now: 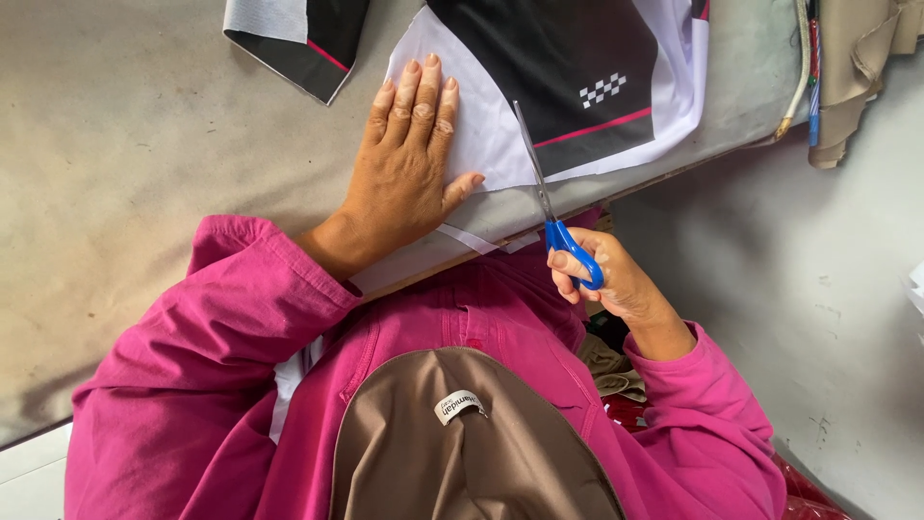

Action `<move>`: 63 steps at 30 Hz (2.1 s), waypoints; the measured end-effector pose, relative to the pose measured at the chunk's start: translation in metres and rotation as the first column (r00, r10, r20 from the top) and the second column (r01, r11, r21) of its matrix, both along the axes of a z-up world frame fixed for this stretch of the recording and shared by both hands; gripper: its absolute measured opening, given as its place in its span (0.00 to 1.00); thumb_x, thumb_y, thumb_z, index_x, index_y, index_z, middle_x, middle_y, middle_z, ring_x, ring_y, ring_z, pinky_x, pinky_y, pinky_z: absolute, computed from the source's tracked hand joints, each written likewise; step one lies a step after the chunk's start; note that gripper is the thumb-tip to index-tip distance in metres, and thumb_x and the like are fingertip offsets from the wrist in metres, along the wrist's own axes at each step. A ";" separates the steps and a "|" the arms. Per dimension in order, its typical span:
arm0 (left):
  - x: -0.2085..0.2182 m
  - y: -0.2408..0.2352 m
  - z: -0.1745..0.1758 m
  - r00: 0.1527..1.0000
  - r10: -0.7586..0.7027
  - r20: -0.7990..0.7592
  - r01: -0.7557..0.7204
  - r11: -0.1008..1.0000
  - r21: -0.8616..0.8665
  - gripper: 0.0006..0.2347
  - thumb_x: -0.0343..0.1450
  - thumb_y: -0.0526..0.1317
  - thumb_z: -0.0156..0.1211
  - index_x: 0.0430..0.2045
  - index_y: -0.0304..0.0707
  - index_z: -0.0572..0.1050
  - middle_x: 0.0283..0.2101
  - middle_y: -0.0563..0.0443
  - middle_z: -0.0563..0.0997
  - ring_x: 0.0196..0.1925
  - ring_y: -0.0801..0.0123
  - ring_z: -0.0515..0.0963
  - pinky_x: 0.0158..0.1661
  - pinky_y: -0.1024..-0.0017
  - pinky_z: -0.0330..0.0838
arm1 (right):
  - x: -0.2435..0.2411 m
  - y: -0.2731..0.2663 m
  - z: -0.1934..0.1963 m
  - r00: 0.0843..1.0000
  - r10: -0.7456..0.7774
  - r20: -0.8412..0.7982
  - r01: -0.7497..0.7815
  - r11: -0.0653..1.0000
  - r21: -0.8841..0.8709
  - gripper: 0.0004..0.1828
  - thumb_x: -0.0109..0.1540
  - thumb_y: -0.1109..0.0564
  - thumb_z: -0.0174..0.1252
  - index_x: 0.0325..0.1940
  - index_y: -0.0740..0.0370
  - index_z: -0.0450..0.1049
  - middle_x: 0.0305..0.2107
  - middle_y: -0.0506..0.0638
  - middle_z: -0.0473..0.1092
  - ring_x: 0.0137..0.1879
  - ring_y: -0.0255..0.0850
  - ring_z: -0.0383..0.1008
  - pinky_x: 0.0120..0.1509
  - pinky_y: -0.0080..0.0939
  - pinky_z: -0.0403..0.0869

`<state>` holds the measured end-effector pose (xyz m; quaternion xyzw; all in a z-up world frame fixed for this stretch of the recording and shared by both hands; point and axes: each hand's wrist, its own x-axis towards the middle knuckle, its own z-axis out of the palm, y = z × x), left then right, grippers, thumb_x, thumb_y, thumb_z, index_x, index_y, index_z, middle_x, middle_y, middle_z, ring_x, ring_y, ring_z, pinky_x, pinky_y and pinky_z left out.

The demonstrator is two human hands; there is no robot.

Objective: A person uses scissors to cut out pattern pieces from printed jersey fabric on a low table.

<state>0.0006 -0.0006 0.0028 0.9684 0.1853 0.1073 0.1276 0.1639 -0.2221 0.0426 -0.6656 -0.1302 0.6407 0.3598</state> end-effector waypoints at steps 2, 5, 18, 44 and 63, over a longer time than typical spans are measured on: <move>0.000 0.000 0.000 1.000 0.002 0.009 -0.002 1.000 -0.002 0.35 0.71 0.62 0.47 0.60 0.23 0.58 0.64 0.30 0.54 0.67 0.45 0.53 0.63 0.55 0.46 | 0.001 0.003 0.000 1.000 0.003 0.011 -0.003 1.000 -0.010 0.12 0.56 0.52 0.55 0.26 0.61 0.63 0.11 0.50 0.61 0.15 0.35 0.60 0.12 0.23 0.49; 0.000 0.000 -0.001 1.000 0.002 0.014 -0.002 1.000 -0.011 0.36 0.71 0.62 0.48 0.60 0.24 0.58 0.64 0.30 0.54 0.67 0.45 0.53 0.63 0.55 0.45 | 0.000 0.007 0.003 0.999 0.020 0.045 -0.019 1.000 -0.023 0.13 0.57 0.53 0.55 0.24 0.61 0.62 0.10 0.51 0.61 0.14 0.34 0.58 0.12 0.24 0.49; 0.000 0.001 0.002 1.000 0.005 0.002 -0.005 1.000 -0.006 0.36 0.71 0.62 0.48 0.60 0.24 0.59 0.64 0.29 0.53 0.67 0.45 0.53 0.64 0.56 0.45 | 0.016 0.013 -0.003 0.995 0.090 0.034 -0.089 0.996 -0.013 0.13 0.55 0.52 0.55 0.27 0.64 0.65 0.10 0.53 0.62 0.12 0.35 0.57 0.14 0.26 0.50; 0.000 0.001 0.000 1.000 0.020 -0.021 -0.020 1.000 0.002 0.37 0.69 0.63 0.51 0.61 0.25 0.59 0.65 0.31 0.53 0.68 0.47 0.53 0.65 0.57 0.44 | 0.023 0.045 0.021 0.972 0.167 0.167 -0.138 0.976 -0.170 0.14 0.55 0.59 0.57 0.18 0.61 0.61 0.06 0.50 0.61 0.11 0.34 0.56 0.16 0.30 0.56; -0.002 0.001 -0.003 1.000 0.024 -0.001 -0.024 1.000 -0.011 0.37 0.69 0.63 0.49 0.61 0.27 0.59 0.65 0.32 0.53 0.68 0.48 0.51 0.65 0.58 0.43 | 0.039 0.062 0.022 0.955 0.252 0.155 -0.230 0.962 -0.144 0.14 0.54 0.59 0.57 0.17 0.60 0.61 0.07 0.49 0.61 0.11 0.33 0.57 0.16 0.29 0.58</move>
